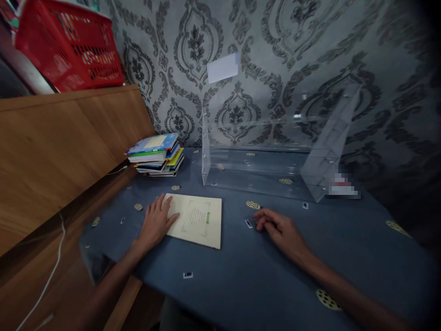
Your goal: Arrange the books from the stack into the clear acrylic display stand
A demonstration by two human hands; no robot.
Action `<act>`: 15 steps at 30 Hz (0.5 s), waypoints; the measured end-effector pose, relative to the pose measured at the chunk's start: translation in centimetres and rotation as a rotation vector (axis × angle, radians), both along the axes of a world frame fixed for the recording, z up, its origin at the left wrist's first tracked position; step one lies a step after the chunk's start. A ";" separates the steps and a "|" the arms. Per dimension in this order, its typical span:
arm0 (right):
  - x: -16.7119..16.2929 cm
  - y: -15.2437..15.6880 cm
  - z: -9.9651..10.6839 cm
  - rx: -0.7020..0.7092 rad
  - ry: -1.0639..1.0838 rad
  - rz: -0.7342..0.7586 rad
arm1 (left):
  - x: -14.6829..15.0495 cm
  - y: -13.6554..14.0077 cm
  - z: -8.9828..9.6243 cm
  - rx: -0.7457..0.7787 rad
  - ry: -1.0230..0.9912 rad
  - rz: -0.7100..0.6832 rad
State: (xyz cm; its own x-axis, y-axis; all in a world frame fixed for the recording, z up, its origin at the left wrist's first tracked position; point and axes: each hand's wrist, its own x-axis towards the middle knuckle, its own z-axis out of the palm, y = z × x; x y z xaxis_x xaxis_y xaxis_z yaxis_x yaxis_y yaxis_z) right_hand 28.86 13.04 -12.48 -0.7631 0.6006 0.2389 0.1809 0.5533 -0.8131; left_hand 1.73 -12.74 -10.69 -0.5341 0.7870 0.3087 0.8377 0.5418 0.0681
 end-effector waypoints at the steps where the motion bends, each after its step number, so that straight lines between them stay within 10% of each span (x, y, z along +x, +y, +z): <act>1: 0.0 -0.2 -0.1 0.013 0.000 0.008 | -0.4 -0.3 -0.5 0.010 -0.038 0.024; 15: 0.8 -0.4 -0.4 0.217 0.008 -0.149 | 4.9 5.9 -0.5 0.036 -0.457 -0.306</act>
State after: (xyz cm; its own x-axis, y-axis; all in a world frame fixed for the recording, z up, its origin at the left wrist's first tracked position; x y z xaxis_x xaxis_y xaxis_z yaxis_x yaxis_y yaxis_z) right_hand 29.70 12.66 -12.91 -0.6678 0.6399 0.3802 0.2675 0.6830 -0.6797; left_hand 6.59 -6.87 -11.18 -0.3686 0.9206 0.1287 0.8376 0.2689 0.4755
